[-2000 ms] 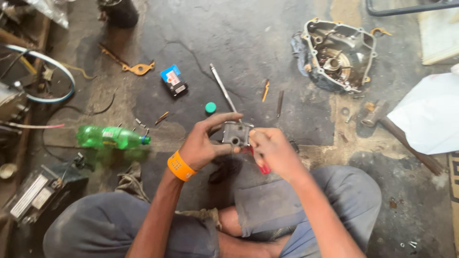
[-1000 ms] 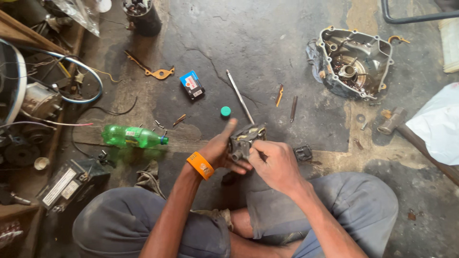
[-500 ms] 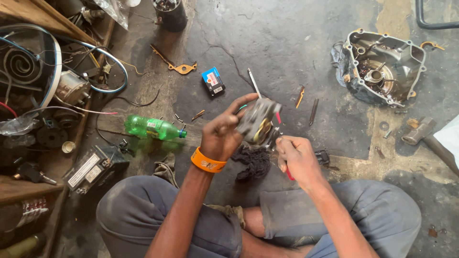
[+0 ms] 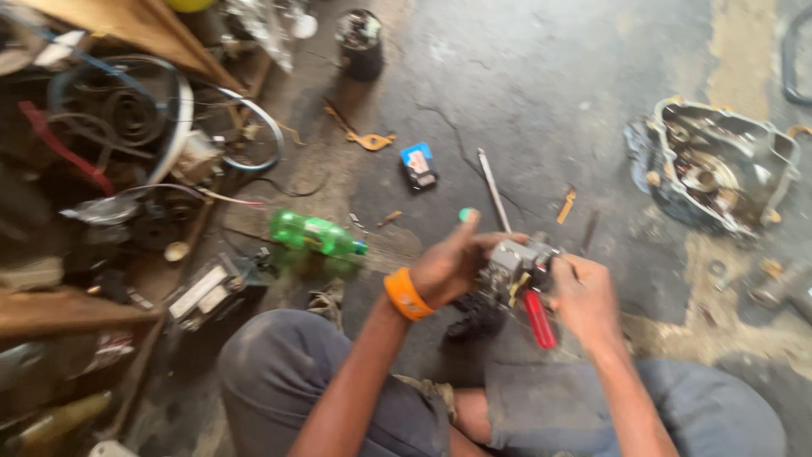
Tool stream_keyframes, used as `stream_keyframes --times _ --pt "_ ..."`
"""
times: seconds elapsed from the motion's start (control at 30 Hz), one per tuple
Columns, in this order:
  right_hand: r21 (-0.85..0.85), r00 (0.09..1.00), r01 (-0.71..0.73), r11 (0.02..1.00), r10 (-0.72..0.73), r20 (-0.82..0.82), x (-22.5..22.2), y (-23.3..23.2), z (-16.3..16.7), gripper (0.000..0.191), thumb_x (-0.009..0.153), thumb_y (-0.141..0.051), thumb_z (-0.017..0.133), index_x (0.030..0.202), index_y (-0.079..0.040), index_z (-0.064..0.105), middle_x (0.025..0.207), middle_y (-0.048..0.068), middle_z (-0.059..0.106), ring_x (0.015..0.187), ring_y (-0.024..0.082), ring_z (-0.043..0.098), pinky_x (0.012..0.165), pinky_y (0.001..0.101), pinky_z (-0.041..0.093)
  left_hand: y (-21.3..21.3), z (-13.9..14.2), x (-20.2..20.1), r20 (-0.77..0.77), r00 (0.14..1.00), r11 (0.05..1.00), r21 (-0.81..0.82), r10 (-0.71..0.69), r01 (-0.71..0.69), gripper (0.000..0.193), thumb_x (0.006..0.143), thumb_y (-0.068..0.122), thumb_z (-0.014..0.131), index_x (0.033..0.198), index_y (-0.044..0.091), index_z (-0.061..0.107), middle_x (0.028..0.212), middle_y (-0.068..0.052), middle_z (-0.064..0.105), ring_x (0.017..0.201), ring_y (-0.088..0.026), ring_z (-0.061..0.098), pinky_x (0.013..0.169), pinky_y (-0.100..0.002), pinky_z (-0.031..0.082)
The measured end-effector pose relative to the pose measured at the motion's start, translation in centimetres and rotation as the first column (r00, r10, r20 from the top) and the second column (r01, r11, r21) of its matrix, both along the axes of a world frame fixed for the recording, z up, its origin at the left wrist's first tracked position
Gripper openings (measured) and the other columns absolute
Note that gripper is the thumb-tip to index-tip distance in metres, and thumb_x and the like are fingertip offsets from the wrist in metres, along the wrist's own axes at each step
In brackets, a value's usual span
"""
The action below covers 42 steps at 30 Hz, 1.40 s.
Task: The person sits cross-legged on the workshop floor and repairs a small engine carburetor, using a red-handled screwdriver to loosen its parts and turning the assembly over by hand to work on different sides while screws and small parts lie scattered around.
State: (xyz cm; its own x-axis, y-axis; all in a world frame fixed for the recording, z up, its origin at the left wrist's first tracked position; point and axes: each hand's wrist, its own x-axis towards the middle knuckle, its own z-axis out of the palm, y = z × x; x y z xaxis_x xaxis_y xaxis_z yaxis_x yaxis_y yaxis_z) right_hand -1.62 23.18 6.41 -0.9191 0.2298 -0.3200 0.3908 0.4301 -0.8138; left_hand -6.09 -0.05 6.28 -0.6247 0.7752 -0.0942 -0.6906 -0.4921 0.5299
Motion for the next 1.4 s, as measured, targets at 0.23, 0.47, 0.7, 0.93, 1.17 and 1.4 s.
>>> stream_keyframes --times 0.23,0.47,0.7,0.93,1.17,1.4 --pt "0.22 0.999 -0.043 0.974 0.048 -0.016 -0.5 -0.2 2.0 0.034 0.099 -0.028 0.056 0.085 -0.002 0.072 0.056 0.013 0.063 0.053 0.019 0.061 0.056 0.0384 0.045 1.3 -3.7 0.5 -0.287 0.939 0.946 -0.205 0.189 -0.253 0.072 0.093 0.006 0.067 0.16 0.002 0.039 0.156 -0.011 0.047 0.142 -0.015 0.047 0.116 -0.034 0.042" --pt "0.407 0.959 -0.17 0.897 0.246 -0.14 1.3 -2.1 2.7 0.032 0.097 -0.03 0.059 0.087 -0.003 0.072 0.066 0.017 0.063 0.06 0.029 0.062 0.059 0.0428 0.048 3.1 -4.5 2.0 -0.598 0.799 0.815 -0.493 -0.064 -0.304 0.094 0.069 -0.007 0.077 0.155 -0.003 0.039 0.141 -0.021 0.063 0.128 -0.026 0.06 0.108 -0.037 0.05" --pt "0.066 0.993 -0.115 0.991 0.115 0.007 1.0 -2.4 2.1 0.042 0.098 -0.027 0.055 0.067 0.001 0.062 0.053 0.011 0.058 0.049 0.019 0.053 0.051 0.041 0.041 4.2 -0.6 3.3 -0.679 0.711 0.266 -0.731 -0.183 -0.629 0.07 0.077 0.01 0.078 0.142 0.009 0.051 0.103 -0.027 0.071 0.101 -0.044 0.067 0.085 -0.049 0.053" --pt "-0.581 0.994 0.066 0.811 -0.003 0.109 1.2 -1.7 0.5 0.033 0.1 -0.019 0.049 0.07 -0.006 0.048 0.059 -0.002 0.042 0.047 0.013 0.043 0.047 0.0333 0.039 4.3 0.3 3.3 -0.914 0.405 0.338 -0.377 0.014 -0.862 0.048 0.072 -0.01 0.064 0.117 0.003 0.049 0.111 -0.022 0.059 0.107 -0.047 0.059 0.086 -0.049 0.051" --pt "-0.649 0.977 0.068 0.758 0.081 0.197 0.9 -1.3 2.3 0.035 0.101 -0.027 0.049 0.074 -0.005 0.054 0.055 -0.001 0.04 0.047 0.015 0.047 0.05 0.0323 0.042 4.1 1.9 2.9 -0.918 0.396 0.396 -0.365 -0.004 -0.843 0.052 0.077 0.0 0.072 0.124 0.004 0.048 0.113 -0.019 0.058 0.102 -0.042 0.063 0.083 -0.046 0.054" --pt "-0.388 0.988 -0.011 0.922 0.071 0.14 0.2 1.7 2.8 0.043 0.104 -0.029 0.046 0.078 0.001 0.062 0.058 0.003 0.049 0.053 0.017 0.054 0.052 0.0303 0.039 3.7 2.3 2.5 -0.902 0.43 0.366 -0.384 0.049 -0.848 0.049 0.078 0.005 0.077 0.119 0.005 0.05 0.109 -0.018 0.06 0.1 -0.041 0.065 0.083 -0.046 0.054"
